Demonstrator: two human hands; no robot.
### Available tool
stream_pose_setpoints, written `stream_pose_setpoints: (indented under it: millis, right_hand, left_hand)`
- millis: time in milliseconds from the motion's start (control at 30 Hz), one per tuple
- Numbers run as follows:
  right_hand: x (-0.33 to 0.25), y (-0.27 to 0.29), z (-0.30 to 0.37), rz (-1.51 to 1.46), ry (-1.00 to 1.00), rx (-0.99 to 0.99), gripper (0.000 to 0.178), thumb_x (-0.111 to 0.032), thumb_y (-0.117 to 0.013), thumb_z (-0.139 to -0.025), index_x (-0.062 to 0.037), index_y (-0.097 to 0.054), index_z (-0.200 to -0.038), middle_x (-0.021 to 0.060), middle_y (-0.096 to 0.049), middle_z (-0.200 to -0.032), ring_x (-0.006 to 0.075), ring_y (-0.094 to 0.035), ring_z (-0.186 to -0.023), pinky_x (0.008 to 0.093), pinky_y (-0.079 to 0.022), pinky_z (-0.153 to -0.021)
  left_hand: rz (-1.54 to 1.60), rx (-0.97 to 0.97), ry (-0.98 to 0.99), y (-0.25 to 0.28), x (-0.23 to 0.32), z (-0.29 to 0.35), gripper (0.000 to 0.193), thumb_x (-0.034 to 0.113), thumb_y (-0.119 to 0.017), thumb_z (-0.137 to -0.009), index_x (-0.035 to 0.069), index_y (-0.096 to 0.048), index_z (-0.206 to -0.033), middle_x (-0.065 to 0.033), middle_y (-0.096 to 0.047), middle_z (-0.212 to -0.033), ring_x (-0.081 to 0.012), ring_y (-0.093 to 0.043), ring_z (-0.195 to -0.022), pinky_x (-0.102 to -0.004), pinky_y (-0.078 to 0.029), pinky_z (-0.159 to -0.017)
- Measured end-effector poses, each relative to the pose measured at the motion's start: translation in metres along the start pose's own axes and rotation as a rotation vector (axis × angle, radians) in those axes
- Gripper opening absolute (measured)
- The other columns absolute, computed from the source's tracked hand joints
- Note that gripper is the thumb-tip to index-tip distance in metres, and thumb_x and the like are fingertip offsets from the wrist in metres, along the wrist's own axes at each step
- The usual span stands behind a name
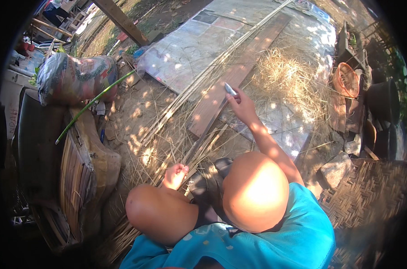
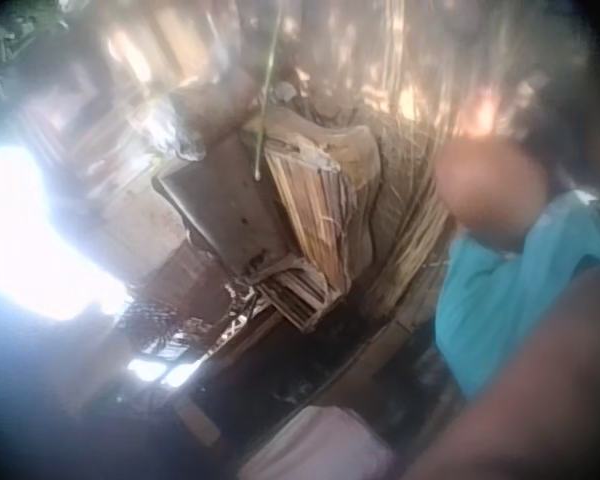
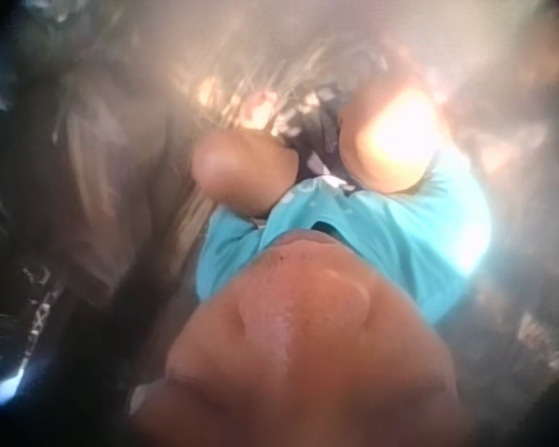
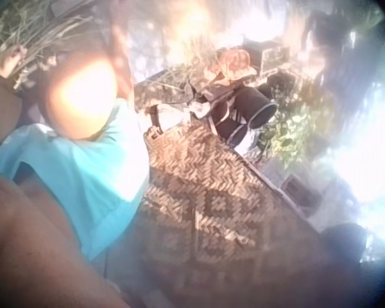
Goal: The person sits on the ground and uses a knife to split long bamboo strips into thinner pieces. They repeatedly scrape the strips against a wooden board, gather the processed pieces, and bundle them together.
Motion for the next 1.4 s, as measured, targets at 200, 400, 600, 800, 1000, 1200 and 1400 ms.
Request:
stream_pose_setpoints:
  millis: [200,400,600,800,1000,1200,1400]
  right_hand:
    - [0.017,0.015,-0.015,0.113,0.155,0.140,0.022,-0.023,-0.066,-0.098,-0.0010,-0.066,-0.099,0.0188,-0.068,-0.080,0.0344,-0.066,-0.072,0.0413,-0.050,-0.068]
    - [0.091,0.069,-0.016,0.384,0.049,0.455,0.041,-0.037,-0.061,-0.100,0.0023,-0.065,-0.090,0.0200,-0.068,-0.076,0.0360,-0.065,-0.069,0.0440,-0.051,-0.067]
    - [0.135,0.057,0.019,0.177,-0.334,-0.038,0.053,-0.051,-0.065,-0.096,0.0019,-0.065,-0.097,0.0190,-0.070,-0.079,0.0277,-0.068,-0.071,0.0426,-0.053,-0.068]
    - [0.144,0.057,0.027,0.389,-0.215,-0.040,0.051,-0.049,-0.065,-0.095,-0.0028,-0.065,-0.116,0.0260,-0.071,-0.097,0.0400,-0.069,-0.094,0.0464,-0.052,-0.086]
    - [0.138,0.066,0.025,0.739,-0.212,-0.113,0.060,-0.048,-0.065,-0.094,-0.0144,-0.053,-0.142,0.0329,-0.053,-0.131,0.0474,-0.056,-0.120,0.0495,-0.049,-0.100]
    - [0.161,0.059,0.001,0.757,-0.216,-0.366,0.064,-0.045,-0.069,-0.093,-0.0130,-0.049,-0.144,0.0296,-0.059,-0.124,0.0468,-0.061,-0.116,0.0520,-0.051,-0.098]
    - [0.156,0.036,0.011,0.815,-0.014,-0.277,0.054,-0.030,-0.071,-0.088,-0.0074,-0.054,-0.134,0.0242,-0.062,-0.114,0.0457,-0.062,-0.105,0.0508,-0.052,-0.092]
  left_hand:
    - [-0.145,0.039,0.134,-0.009,0.027,0.018,0.036,0.038,-0.072,-0.096,0.002,-0.068,-0.096,0.0017,-0.064,-0.073,-0.0059,-0.059,-0.065,-0.0244,-0.047,-0.059]
    - [-0.072,0.163,0.068,-0.010,0.049,0.029,0.037,0.038,-0.063,-0.101,0.003,-0.073,-0.094,-0.0029,-0.066,-0.069,-0.0097,-0.055,-0.058,-0.0317,-0.043,-0.057]
    - [-0.517,0.319,0.033,0.031,0.084,0.019,0.036,0.041,-0.066,-0.098,0.008,-0.077,-0.105,-0.0159,-0.069,-0.075,-0.0283,-0.066,-0.068,-0.0415,-0.050,-0.066]
    - [-0.538,0.172,-0.019,0.043,0.059,0.019,0.041,0.042,-0.066,-0.096,0.005,-0.073,-0.113,-0.0220,-0.072,-0.094,-0.0364,-0.070,-0.091,-0.0453,-0.053,-0.081]
    - [-0.668,0.228,0.163,0.126,-0.052,0.128,0.043,0.041,-0.066,-0.096,0.005,-0.071,-0.118,-0.0236,-0.071,-0.104,-0.0374,-0.068,-0.100,-0.0460,-0.053,-0.087]
    - [-0.956,0.208,0.227,0.204,-0.052,0.128,0.046,0.041,-0.065,-0.096,0.005,-0.068,-0.124,-0.0251,-0.069,-0.113,-0.0384,-0.066,-0.109,-0.0466,-0.052,-0.092]
    - [-1.222,-0.013,0.085,0.226,0.066,-0.039,0.046,0.036,-0.062,-0.097,0.007,-0.061,-0.133,-0.0234,-0.067,-0.123,-0.0396,-0.061,-0.119,-0.0493,-0.050,-0.099]
Point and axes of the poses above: each hand's wrist, its own z-axis away from the middle knuckle, its own y-axis out of the back of the hand, x = y × z, the point moved 4 cm from there along -z, towards the middle knuckle
